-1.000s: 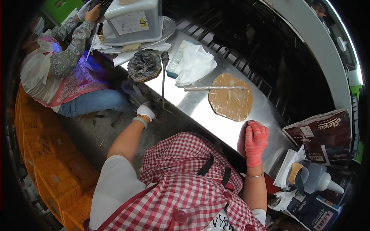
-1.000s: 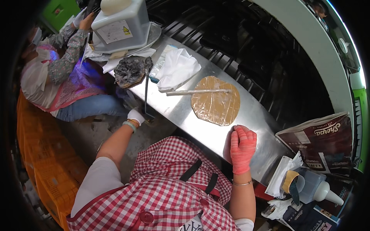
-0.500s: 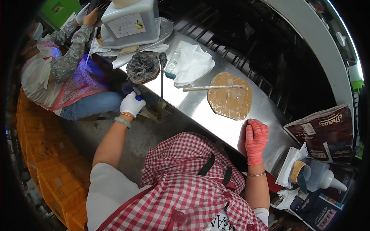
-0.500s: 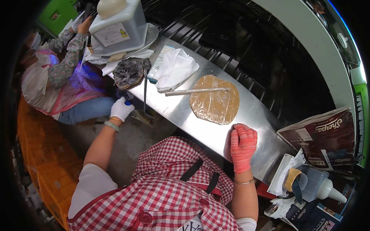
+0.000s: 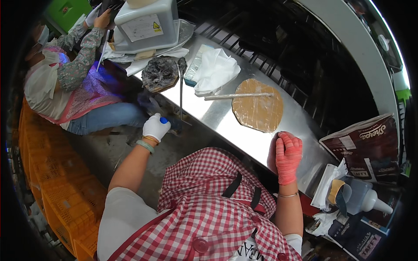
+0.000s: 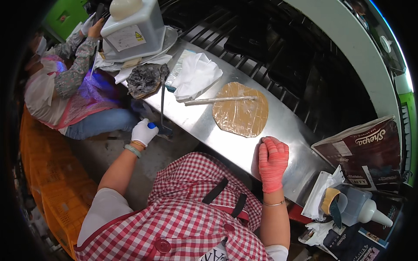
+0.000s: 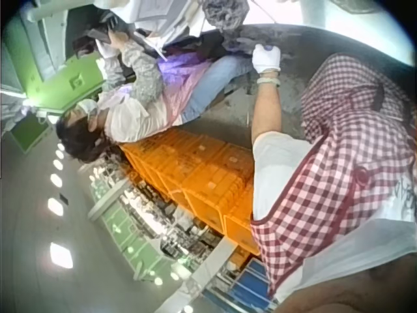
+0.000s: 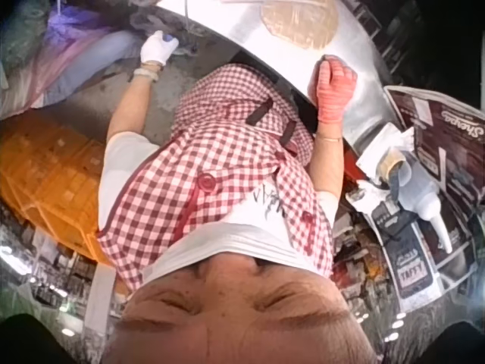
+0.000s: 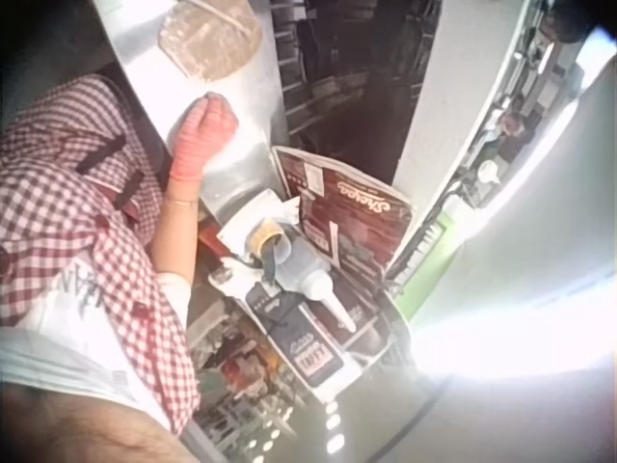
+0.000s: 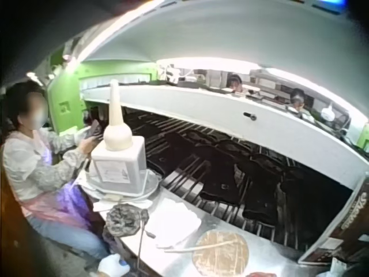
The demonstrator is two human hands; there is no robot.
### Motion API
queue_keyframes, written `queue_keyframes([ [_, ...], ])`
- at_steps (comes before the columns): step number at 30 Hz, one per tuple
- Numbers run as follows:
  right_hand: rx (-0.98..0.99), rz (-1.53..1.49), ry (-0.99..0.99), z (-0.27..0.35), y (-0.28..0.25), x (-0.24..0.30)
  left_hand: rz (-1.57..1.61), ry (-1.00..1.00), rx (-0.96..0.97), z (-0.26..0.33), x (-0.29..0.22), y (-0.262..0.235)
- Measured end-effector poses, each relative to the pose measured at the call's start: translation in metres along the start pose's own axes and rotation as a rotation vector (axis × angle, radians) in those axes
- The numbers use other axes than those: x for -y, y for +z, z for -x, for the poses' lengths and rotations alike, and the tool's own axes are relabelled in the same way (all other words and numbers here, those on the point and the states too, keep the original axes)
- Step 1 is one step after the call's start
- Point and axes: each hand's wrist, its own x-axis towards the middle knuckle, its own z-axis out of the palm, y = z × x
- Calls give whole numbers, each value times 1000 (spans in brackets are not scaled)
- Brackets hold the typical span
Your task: The person repeatedly cleans the soles of black shoe soles using a blue scrubbing tool. They dip the tool into a small container of liquid and scrub the textured bottom of each sole before placing it on the conveyor belt. The process is repeated for multiple soles throughout the clip.
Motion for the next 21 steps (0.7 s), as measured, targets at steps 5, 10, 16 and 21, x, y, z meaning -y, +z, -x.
queue_keyframes([
  [5,-1,-7,12,1,1,0,32,-61,-29,-31,12,21],
  [10,23,1,-6,-1,-2,0,168,-10,29,-49,21,72],
  [16,16,10,6,0,0,0,84,-161,202,-53,21,121],
  [21,-24,-25,-29,-2,1,-2,-7,62,220,-53,10,65],
])
